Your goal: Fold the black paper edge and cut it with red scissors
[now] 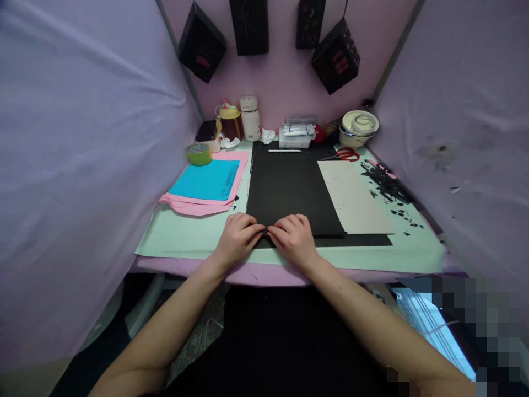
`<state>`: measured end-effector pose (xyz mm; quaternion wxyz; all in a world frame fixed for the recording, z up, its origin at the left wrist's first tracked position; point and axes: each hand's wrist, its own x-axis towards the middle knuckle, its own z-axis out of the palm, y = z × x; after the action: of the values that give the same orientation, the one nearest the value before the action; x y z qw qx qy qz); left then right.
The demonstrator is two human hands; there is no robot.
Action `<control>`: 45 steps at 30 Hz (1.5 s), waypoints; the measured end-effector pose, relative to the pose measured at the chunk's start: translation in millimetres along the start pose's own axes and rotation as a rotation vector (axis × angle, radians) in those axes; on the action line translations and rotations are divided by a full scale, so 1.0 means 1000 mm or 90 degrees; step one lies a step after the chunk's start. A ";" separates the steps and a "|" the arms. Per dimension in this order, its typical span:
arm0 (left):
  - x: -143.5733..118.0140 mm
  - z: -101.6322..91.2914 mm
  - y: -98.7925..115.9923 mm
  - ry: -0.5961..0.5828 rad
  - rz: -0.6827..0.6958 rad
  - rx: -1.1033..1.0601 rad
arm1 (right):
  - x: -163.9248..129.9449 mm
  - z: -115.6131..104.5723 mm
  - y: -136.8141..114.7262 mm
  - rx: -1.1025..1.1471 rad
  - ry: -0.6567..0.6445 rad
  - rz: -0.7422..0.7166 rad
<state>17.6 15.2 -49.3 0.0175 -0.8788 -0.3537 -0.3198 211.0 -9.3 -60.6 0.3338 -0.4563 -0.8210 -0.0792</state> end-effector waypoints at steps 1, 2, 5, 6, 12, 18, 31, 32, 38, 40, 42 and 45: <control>0.000 0.001 0.000 0.002 0.015 0.012 | 0.000 0.001 0.000 0.000 0.007 -0.005; 0.000 0.001 0.000 0.005 0.027 0.022 | 0.000 0.002 0.000 0.001 0.010 -0.009; -0.001 0.004 0.000 0.011 0.044 0.045 | 0.001 0.002 0.000 0.007 0.008 -0.022; -0.001 0.004 0.000 0.013 0.045 0.053 | 0.001 0.002 0.000 0.009 0.008 -0.024; -0.002 0.007 0.002 0.028 0.042 0.096 | 0.001 0.002 -0.001 0.010 0.006 -0.017; -0.001 0.001 0.003 0.091 -0.039 0.050 | 0.001 0.000 -0.001 0.013 0.025 0.018; 0.029 0.000 0.013 -0.041 -0.653 -1.002 | 0.009 -0.003 -0.001 0.030 0.140 0.078; 0.031 0.001 0.012 -0.011 -0.669 -1.037 | 0.008 -0.005 -0.002 0.042 0.164 0.095; 0.026 -0.003 0.002 0.081 -0.691 -1.084 | -0.008 -0.024 -0.017 0.405 0.044 0.294; 0.023 -0.004 0.002 0.105 -0.692 -1.082 | -0.012 -0.030 -0.020 0.583 -0.059 0.463; 0.022 -0.006 0.000 0.129 -0.696 -1.079 | -0.014 -0.034 -0.020 0.754 -0.082 0.609; 0.020 -0.008 -0.003 0.109 -0.698 -1.074 | -0.015 -0.039 -0.011 0.897 0.015 0.725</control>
<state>22.2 27.9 -31.8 -0.7341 -0.2944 -0.3644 -0.4916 226.1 -42.9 -38.2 0.5326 -0.4828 -0.3258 0.6140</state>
